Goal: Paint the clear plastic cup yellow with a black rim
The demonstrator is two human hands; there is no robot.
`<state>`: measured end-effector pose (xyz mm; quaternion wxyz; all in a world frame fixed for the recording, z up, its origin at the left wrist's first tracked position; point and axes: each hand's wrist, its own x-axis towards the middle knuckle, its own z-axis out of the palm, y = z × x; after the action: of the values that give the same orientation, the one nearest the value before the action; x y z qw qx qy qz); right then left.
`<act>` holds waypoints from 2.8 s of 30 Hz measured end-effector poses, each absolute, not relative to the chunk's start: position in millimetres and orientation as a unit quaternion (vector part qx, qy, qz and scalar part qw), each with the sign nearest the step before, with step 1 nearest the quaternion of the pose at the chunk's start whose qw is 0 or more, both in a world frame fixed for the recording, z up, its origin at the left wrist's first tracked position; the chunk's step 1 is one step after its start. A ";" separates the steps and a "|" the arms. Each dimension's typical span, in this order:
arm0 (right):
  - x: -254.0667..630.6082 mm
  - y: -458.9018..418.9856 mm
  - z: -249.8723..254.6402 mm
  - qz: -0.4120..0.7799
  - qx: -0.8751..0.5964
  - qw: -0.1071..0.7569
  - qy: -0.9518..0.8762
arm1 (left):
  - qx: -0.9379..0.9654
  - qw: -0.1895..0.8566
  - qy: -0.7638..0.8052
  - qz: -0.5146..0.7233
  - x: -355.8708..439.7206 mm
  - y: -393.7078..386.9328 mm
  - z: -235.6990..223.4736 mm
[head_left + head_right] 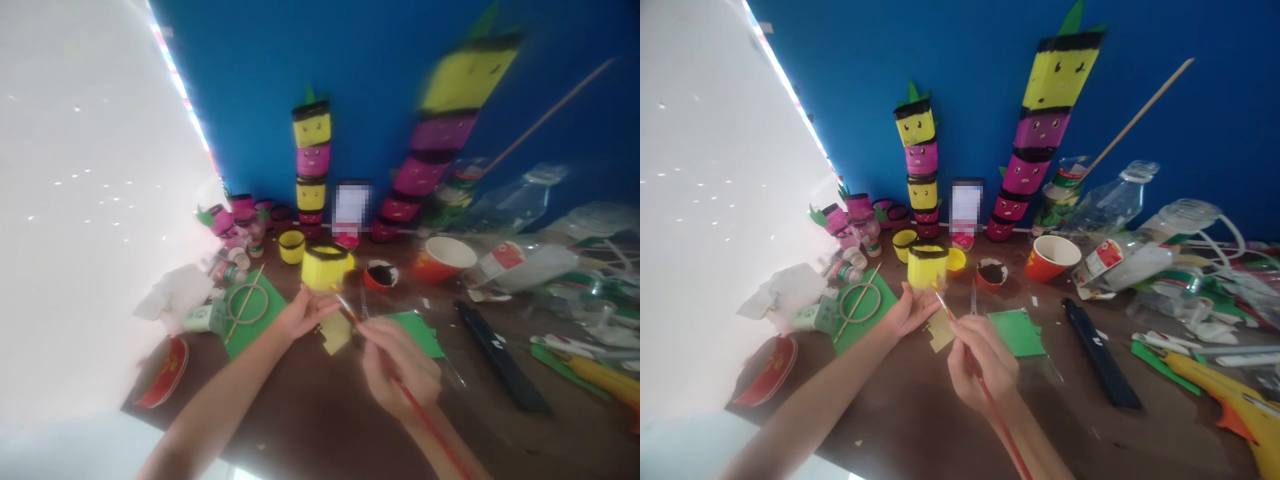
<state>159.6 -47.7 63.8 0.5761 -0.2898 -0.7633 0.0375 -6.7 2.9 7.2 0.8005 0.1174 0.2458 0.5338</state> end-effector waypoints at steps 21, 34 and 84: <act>157.6 -48.1 55.9 0.053 -0.314 0.562 -0.763 | 0.141 0.800 0.238 0.533 -6.4 3.0 3.6; 155.6 -49.0 58.3 0.059 -0.304 0.565 -0.764 | 0.145 0.797 0.247 0.532 -5.6 2.0 8.0; 158.1 -51.1 59.0 0.058 -0.342 0.574 -0.742 | 0.128 0.807 0.246 0.521 -5.4 0.7 9.0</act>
<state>158.1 -51.1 59.0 0.5739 -0.3416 -0.7420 0.0582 -5.4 0.7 9.0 0.8070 0.1278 0.2461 0.5213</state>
